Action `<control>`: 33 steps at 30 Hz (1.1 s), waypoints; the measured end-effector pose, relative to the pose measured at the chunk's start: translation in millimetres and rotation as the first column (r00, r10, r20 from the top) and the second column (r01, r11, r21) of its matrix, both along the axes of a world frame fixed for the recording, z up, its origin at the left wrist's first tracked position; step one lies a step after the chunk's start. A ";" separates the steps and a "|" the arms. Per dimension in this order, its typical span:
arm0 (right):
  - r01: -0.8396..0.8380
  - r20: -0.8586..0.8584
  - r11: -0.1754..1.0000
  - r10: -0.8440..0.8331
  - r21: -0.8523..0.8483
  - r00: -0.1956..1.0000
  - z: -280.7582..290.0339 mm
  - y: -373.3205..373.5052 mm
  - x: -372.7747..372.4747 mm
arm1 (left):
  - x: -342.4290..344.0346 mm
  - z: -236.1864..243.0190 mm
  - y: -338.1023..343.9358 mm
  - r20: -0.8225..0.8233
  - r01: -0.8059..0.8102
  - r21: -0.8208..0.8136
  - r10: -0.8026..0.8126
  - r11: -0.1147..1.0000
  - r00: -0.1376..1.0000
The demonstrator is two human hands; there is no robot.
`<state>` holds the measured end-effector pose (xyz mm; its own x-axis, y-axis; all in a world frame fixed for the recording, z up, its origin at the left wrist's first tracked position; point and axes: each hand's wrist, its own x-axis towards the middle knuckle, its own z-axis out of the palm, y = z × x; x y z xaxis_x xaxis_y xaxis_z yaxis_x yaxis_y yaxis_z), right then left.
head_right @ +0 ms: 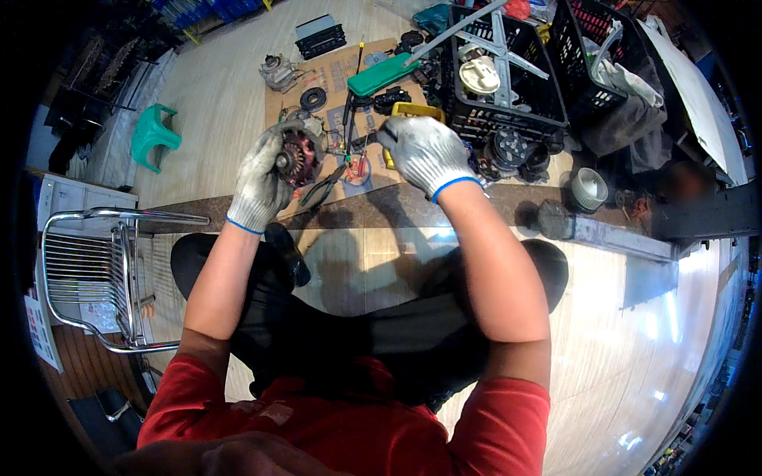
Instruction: The person winds copper wire onto an electric motor stator by hand while wearing gloves, guiding the wire through the slots and pulling it tight.
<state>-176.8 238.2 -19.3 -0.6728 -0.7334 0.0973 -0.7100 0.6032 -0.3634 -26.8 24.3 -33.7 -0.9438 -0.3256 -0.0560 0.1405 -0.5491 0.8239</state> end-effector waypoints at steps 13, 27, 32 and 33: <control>-0.126 0.159 0.989 0.113 0.075 0.981 -32.4 5.0 -5.6 | 1.1 -3.3 -32.3 0.086 -0.202 0.406 0.183 0.891 0.979; -0.255 0.110 0.965 0.260 -0.053 0.959 -31.6 -56.5 46.2 | -7.3 -14.3 7.9 0.035 -0.139 0.258 0.134 0.956 0.990; -0.359 -0.032 0.887 0.365 -0.290 0.930 -50.6 -60.1 45.2 | -3.0 -5.7 -0.6 0.086 -0.123 0.315 0.101 0.941 0.991; -0.296 0.002 0.921 0.306 -0.253 0.952 -47.9 -56.1 46.8 | 0.2 -3.3 -4.2 0.105 -0.132 0.326 0.102 0.936 0.989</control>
